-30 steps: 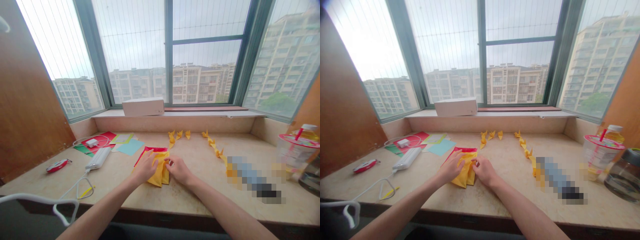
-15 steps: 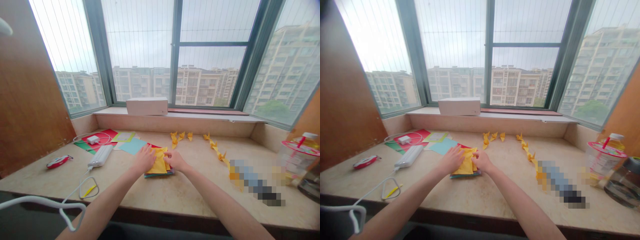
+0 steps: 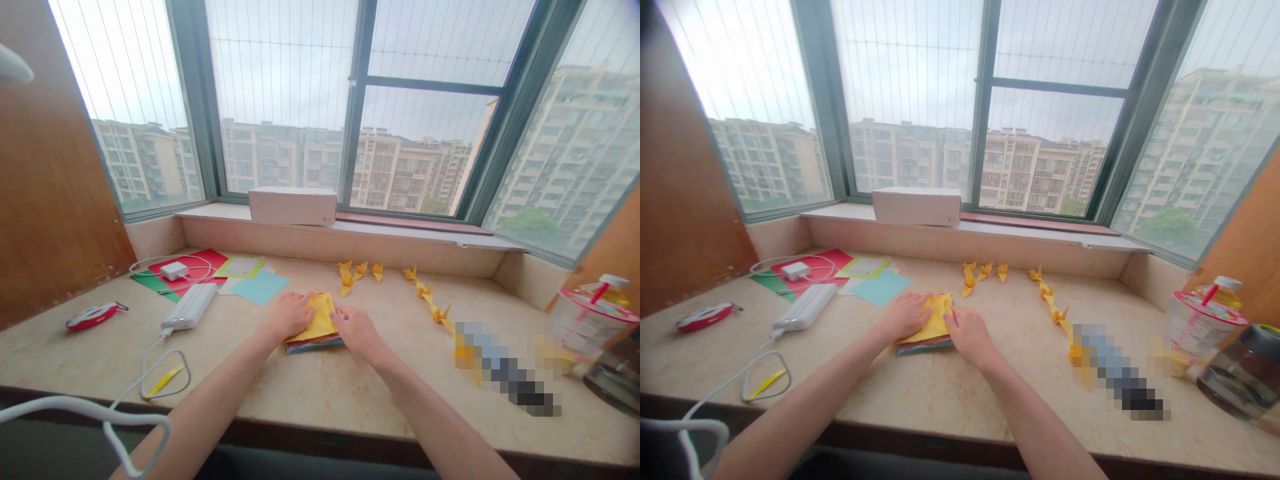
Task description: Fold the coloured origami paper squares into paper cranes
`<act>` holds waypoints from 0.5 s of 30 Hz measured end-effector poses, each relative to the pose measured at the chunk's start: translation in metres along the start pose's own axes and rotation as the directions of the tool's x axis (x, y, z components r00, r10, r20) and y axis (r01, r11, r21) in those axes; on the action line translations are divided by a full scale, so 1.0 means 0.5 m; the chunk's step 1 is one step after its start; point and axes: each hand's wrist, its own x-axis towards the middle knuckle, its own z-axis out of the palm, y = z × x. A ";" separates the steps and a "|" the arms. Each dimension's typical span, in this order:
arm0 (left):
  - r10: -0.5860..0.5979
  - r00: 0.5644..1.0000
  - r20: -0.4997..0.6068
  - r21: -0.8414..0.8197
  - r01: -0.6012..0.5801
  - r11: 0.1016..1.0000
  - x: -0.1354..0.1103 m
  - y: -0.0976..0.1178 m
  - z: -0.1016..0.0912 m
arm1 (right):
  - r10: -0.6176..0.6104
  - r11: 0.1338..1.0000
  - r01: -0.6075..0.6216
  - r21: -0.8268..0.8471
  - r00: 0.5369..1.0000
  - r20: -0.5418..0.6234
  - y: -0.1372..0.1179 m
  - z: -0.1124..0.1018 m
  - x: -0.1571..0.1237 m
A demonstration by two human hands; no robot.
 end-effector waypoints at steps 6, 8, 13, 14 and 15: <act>-0.077 0.997 -0.030 0.009 0.077 0.997 0.001 0.005 0.014 | 0.260 0.932 -0.252 0.260 0.966 0.007 0.011 -0.004 0.011; -0.094 0.995 -0.014 -0.007 0.094 0.996 0.001 0.008 0.020 | 0.346 0.836 -0.355 0.419 0.933 0.099 -0.001 -0.011 0.013; -0.074 0.997 0.004 -0.099 0.074 0.992 0.005 0.011 0.039 | 0.392 0.483 -0.525 0.700 0.845 0.363 -0.027 -0.030 0.015; -0.064 0.998 0.009 -0.115 0.065 0.991 0.007 0.011 0.043 | 0.366 0.443 -0.521 0.730 0.848 0.383 -0.027 -0.032 0.016; -0.054 0.999 0.011 -0.129 0.054 0.990 0.008 0.011 0.046 | 0.341 0.409 -0.515 0.753 0.852 0.398 -0.025 -0.032 0.017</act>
